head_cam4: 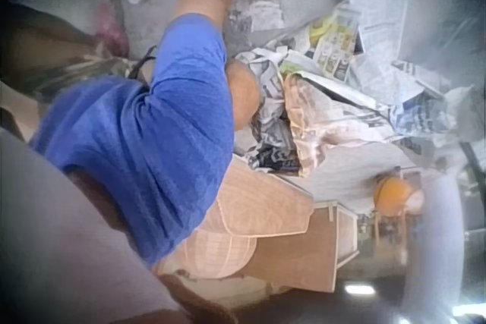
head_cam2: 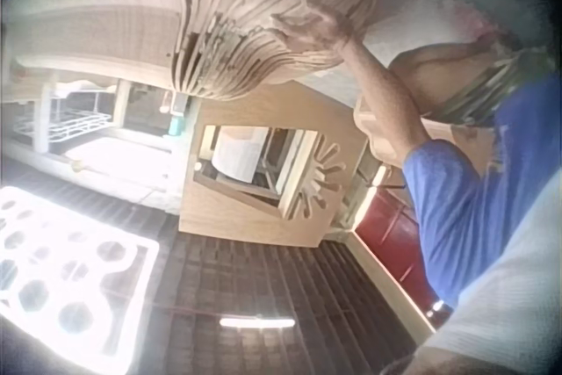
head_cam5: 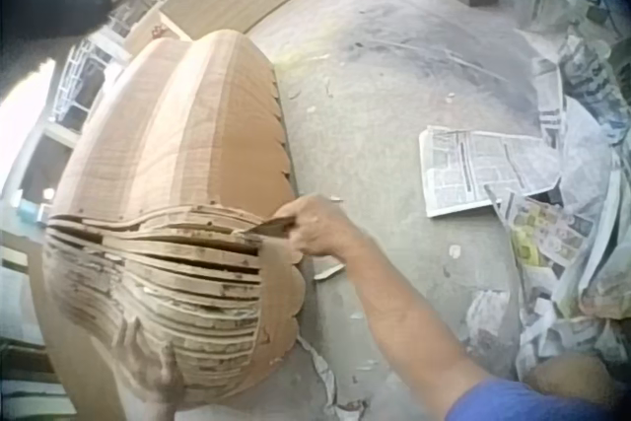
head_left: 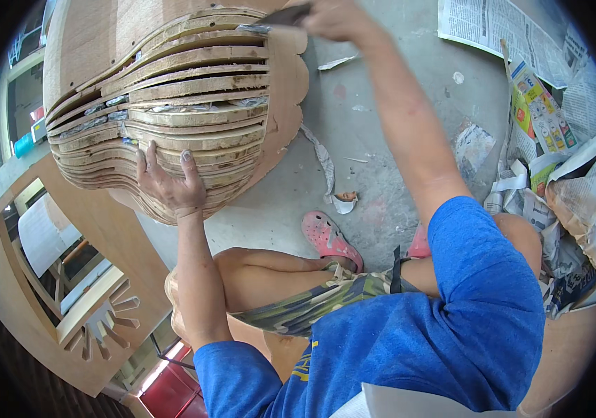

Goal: The recorder is sanding and cleaning a large, curved wooden structure made of layered slats.

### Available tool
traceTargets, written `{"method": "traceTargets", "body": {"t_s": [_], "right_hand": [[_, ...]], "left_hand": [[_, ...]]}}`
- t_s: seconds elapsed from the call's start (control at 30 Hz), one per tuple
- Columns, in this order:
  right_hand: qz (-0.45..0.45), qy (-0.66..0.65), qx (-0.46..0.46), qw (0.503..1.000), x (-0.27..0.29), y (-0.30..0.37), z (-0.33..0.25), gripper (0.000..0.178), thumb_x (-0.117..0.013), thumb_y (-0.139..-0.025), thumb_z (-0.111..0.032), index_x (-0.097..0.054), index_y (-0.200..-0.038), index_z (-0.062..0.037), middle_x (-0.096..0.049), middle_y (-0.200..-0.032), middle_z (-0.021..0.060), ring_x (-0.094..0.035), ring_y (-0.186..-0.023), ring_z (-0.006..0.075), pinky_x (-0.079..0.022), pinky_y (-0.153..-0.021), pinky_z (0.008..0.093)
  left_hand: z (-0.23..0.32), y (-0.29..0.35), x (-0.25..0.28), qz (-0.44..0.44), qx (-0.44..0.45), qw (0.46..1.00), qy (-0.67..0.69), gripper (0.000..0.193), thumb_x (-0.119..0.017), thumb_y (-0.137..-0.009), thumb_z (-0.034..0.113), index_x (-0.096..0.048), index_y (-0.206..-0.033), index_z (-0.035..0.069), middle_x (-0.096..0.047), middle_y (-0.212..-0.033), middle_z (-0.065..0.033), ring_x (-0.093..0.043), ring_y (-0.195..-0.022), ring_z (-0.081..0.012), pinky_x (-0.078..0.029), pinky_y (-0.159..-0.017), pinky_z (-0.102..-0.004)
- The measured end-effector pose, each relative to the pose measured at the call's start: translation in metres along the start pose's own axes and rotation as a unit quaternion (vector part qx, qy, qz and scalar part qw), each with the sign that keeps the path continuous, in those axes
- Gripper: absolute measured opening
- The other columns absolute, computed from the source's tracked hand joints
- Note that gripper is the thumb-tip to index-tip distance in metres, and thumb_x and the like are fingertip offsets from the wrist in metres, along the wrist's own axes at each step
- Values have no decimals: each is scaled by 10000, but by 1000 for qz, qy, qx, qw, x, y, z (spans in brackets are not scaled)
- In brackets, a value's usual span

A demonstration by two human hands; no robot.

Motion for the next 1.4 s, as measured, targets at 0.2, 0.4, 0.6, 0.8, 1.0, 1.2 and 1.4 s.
{"method": "traceTargets", "body": {"t_s": [0.2, 0.4, 0.6, 0.8, 1.0, 1.2, 1.4], "right_hand": [[-7, -4, -8, 1000, 10, 9, 5, 222, -603, -772, -82, -728, -955, -61, -713, -875, 151, -674, -771, 241, -514, -714, 325], [-18, 61, -64, 996, -5, 13, 22, 259, -592, -758, -69, -722, -982, -55, -713, -907, 152, -679, -824, 252, -510, -754, 340], [-53, 220, -90, 970, -6, 6, 24, 242, -604, -766, -168, -727, -958, -91, -700, -914, 162, -668, -838, 306, -514, -746, 365], [-43, 212, -68, 974, 2, 5, 1, 245, -598, -765, -170, -722, -966, -102, -701, -905, 153, -663, -828, 321, -515, -737, 381], [-11, 219, -87, 972, 12, 10, 14, 226, -597, -776, -158, -723, -950, -86, -701, -865, 151, -668, -814, 303, -516, -733, 385], [-57, 193, -141, 969, 1, 17, 17, 223, -588, -785, -155, -723, -948, -85, -704, -884, 148, -671, -840, 306, -513, -743, 396], [-56, 265, -122, 955, 0, 12, 15, 186, -609, -769, -145, -732, -899, -95, -712, -879, 115, -675, -845, 290, -521, -752, 394]], "left_hand": [[-4, 3, 2, 3, 9, 1000, -1, 619, -632, -847, 440, -511, -1309, 46, -417, -1343, -245, -372, -1260, -360, -274, -1058, -460], [-1, 3, 4, 12, 1, 1000, -2, 618, -630, -845, 448, -521, -1300, 45, -419, -1341, -243, -375, -1251, -357, -272, -1058, -458], [0, 1, 1, 3, 10, 1000, 7, 633, -632, -843, 455, -509, -1310, 45, -410, -1348, -244, -363, -1262, -354, -268, -1059, -460], [-2, 3, 2, 1, 13, 1000, -3, 617, -635, -850, 429, -506, -1313, 41, -405, -1352, -241, -353, -1273, -355, -266, -1060, -463], [0, 1, 3, 8, 0, 1000, 0, 610, -641, -850, 414, -511, -1311, 35, -402, -1356, -237, -354, -1273, -353, -269, -1057, -461], [0, 2, 3, 8, -5, 1000, -3, 613, -641, -848, 420, -513, -1308, 34, -411, -1349, -234, -370, -1252, -352, -277, -1050, -454], [4, 1, 1, 15, -4, 1000, 4, 618, -628, -850, 442, -517, -1302, 36, -430, -1328, -236, -391, -1226, -357, -282, -1046, -458]]}}
Point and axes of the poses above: each hand's wrist, its own y-axis away from the middle knuckle, its own x-axis out of the back of the hand, z = x × y, the point moved 9 cm from there along -y, towards the middle knuckle
